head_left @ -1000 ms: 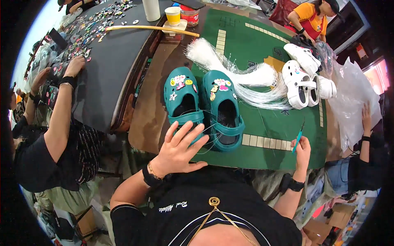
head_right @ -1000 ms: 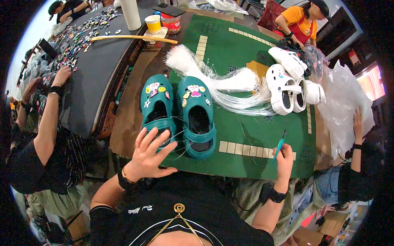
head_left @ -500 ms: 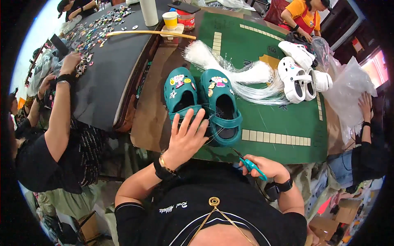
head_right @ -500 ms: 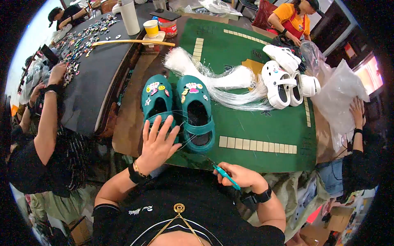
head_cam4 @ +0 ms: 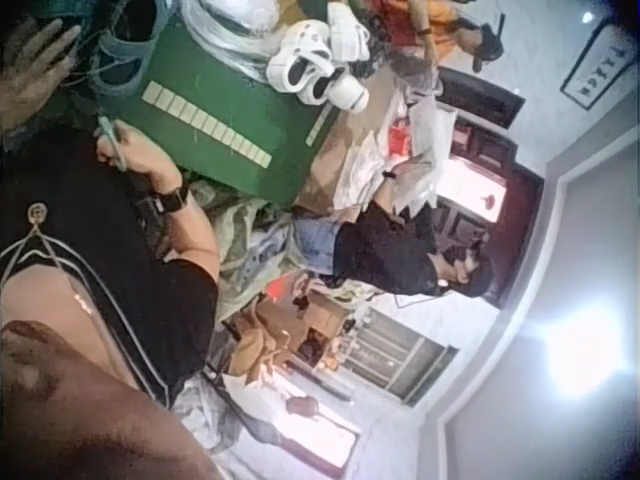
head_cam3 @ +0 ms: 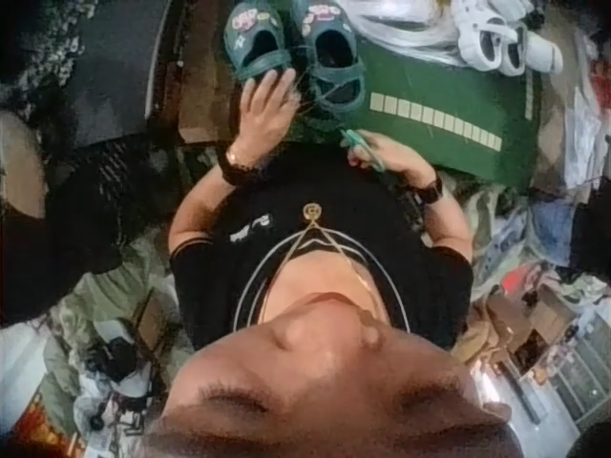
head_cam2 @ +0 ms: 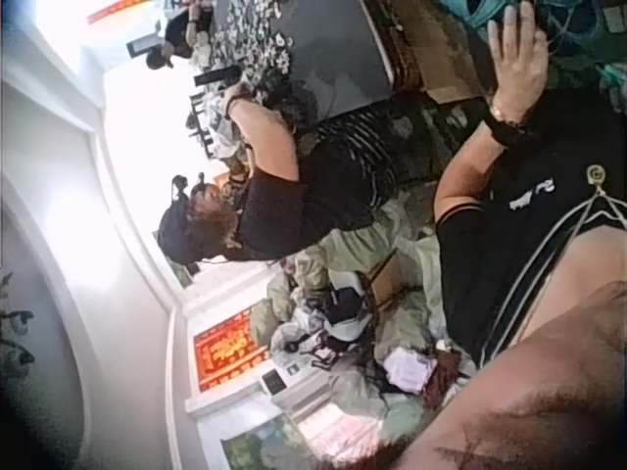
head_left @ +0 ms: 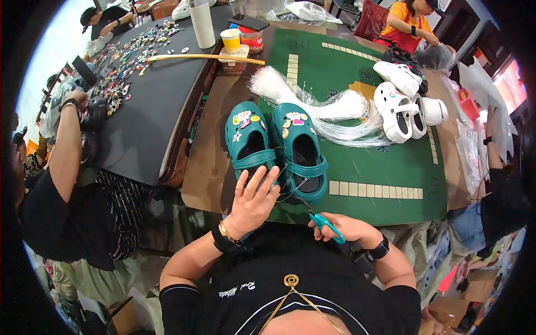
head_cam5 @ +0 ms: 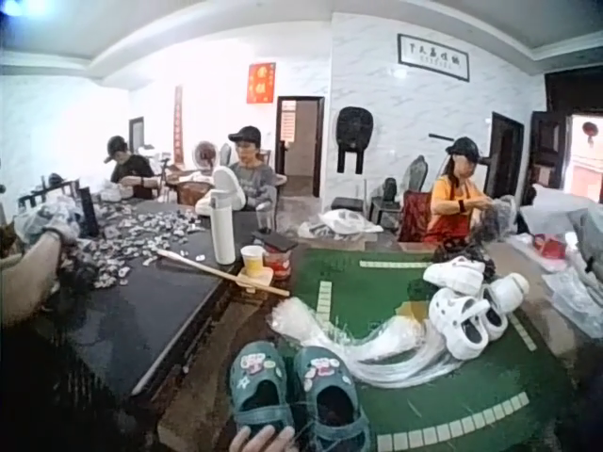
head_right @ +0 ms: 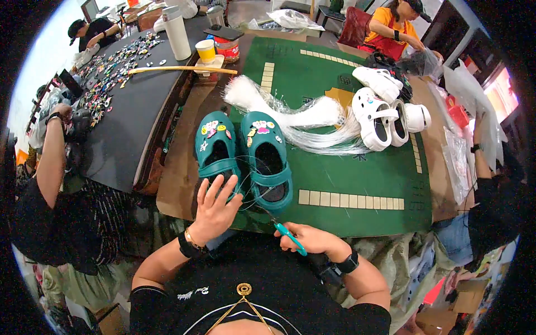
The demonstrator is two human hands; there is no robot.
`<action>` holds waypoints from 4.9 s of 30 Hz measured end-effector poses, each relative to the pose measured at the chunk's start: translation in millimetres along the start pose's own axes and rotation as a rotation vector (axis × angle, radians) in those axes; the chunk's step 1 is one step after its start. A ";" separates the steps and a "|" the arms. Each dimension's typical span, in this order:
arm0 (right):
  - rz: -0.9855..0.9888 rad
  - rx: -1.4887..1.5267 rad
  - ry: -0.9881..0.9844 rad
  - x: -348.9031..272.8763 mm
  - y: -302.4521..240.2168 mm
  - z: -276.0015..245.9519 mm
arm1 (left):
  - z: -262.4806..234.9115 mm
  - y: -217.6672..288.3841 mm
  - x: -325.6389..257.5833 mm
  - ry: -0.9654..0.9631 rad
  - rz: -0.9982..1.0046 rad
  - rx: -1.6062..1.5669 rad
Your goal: Adding decorative charms and accessories to foam clogs.
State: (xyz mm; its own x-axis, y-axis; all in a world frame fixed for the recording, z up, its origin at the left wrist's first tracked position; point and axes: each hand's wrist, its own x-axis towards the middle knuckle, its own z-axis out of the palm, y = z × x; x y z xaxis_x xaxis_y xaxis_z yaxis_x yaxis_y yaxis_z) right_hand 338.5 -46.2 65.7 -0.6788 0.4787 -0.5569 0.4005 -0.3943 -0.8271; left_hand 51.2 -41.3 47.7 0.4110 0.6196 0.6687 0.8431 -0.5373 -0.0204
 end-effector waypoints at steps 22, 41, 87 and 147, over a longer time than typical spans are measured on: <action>-0.013 -0.051 0.474 -53.1 -28.2 -41.4 | -46.8 -28.4 -14.3 0.056 -0.320 -0.466; 0.560 -0.800 1.411 -78.6 63.7 -209.0 | -91.4 -69.8 42.5 -0.040 -0.815 -0.530; -0.544 -1.011 1.287 -1.8 -6.0 -157.0 | -138.3 -56.1 -40.8 -0.811 -0.814 -0.378; -0.668 -1.276 0.278 99.0 -155.5 -22.9 | -123.5 -124.0 -71.6 1.254 -1.308 -1.325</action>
State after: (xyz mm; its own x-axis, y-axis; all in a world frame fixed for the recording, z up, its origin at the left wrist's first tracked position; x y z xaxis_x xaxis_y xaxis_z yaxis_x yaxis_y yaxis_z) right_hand 223.1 80.5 137.4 -0.8739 0.4805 0.0739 0.4274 0.8318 -0.3541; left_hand -125.7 -89.7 94.1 -0.8171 0.5661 -0.1093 -0.4749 -0.5534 0.6842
